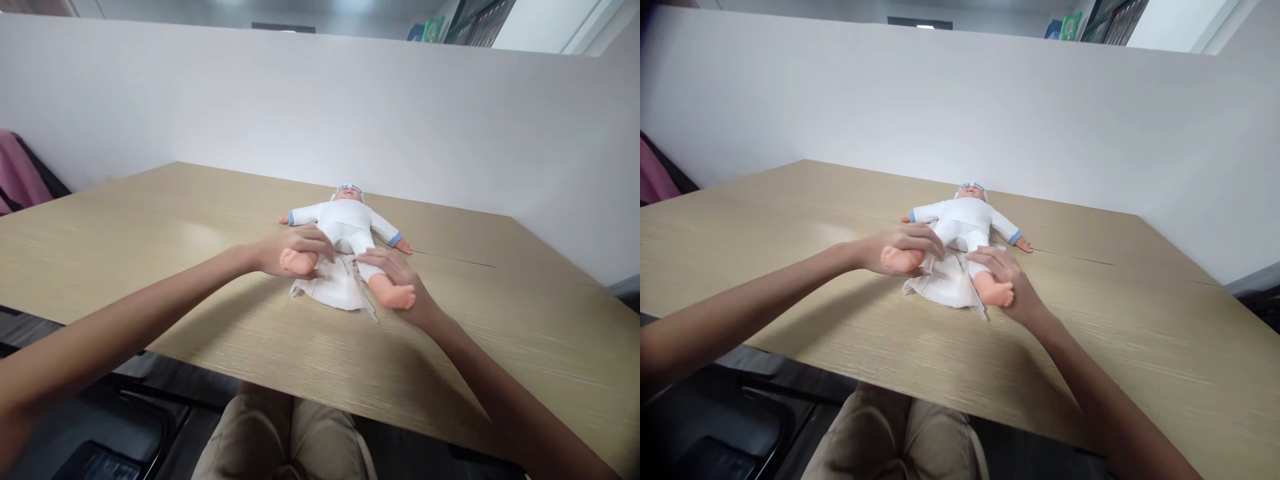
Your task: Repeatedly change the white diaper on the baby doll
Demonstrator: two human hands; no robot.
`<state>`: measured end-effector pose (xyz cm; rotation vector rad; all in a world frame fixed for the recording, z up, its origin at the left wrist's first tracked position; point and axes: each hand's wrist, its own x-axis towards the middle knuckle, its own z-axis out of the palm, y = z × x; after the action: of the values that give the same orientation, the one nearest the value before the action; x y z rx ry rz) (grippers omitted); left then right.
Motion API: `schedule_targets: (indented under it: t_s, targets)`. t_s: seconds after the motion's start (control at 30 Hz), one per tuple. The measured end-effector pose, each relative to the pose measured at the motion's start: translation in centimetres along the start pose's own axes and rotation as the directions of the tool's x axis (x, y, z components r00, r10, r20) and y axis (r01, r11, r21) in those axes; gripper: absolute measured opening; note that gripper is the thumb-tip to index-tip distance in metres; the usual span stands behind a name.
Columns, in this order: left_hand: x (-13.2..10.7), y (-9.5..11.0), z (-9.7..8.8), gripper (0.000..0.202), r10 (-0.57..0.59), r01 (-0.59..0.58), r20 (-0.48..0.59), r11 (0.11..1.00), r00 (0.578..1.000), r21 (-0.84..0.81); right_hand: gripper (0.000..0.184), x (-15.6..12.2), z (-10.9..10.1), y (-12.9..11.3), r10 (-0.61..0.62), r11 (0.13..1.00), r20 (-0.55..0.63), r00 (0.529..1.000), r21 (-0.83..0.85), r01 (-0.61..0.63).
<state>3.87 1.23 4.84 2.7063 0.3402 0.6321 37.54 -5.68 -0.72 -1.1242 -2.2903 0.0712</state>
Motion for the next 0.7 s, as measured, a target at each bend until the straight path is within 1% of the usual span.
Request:
schedule_targets:
  t_s: [0.03, 0.1, 0.17, 0.23, 0.3, 0.43, 0.57, 0.7]
  targets:
    - [-1.0, -0.5, 0.1, 0.033, 0.006, -0.006, 0.024, 1.0, 1.0, -0.003, 0.053, -0.5, 0.2, 0.4, -0.065, 0.998, 0.025, 0.998, -0.007, 0.065]
    - [-2.9, -1.6, 0.5, 0.04, 0.03, -0.029, 0.043, 0.999, 0.999, -0.03, 0.05, -1.4, 0.7, 1.2, -0.171, 0.984, 0.086, 0.982, -0.031, 0.174]
    - [-4.4, -2.5, 1.3, 0.053, 0.048, -0.046, 0.045, 0.998, 0.998, -0.042, 0.05, -2.1, 1.3, 1.9, -0.218, 0.971, 0.123, 0.968, -0.072, 0.227]
    - [-5.4, -3.1, 2.2, 0.058, 0.046, -0.045, 0.058, 0.999, 0.997, -0.029, 0.048, -2.4, 1.7, 2.2, -0.224, 0.967, 0.136, 0.965, -0.091, 0.237]
    - [-5.9, -3.5, 2.9, 0.055, 0.027, -0.026, 0.073, 1.0, 0.997, -0.009, 0.048, -2.5, 1.8, 2.3, -0.231, 0.964, 0.139, 0.963, -0.098, 0.246]
    - [-6.2, -3.9, 4.0, 0.053, 0.031, -0.032, 0.082, 0.999, 0.996, 0.009, 0.058, -2.3, 1.4, 1.9, -0.236, 0.963, 0.162, 0.958, -0.097, 0.253]
    - [-6.3, -4.2, 4.4, 0.058, 0.032, -0.031, 0.087, 0.999, 0.996, -0.014, 0.056, -2.3, 0.9, 1.5, -0.204, 0.977, 0.174, 0.963, -0.032, 0.213]
    - [-6.1, -4.1, 4.2, 0.054, 0.037, -0.034, 0.094, 0.999, 0.995, -0.033, 0.054, -2.2, 0.4, 1.6, -0.145, 0.987, 0.182, 0.973, 0.096, 0.13]
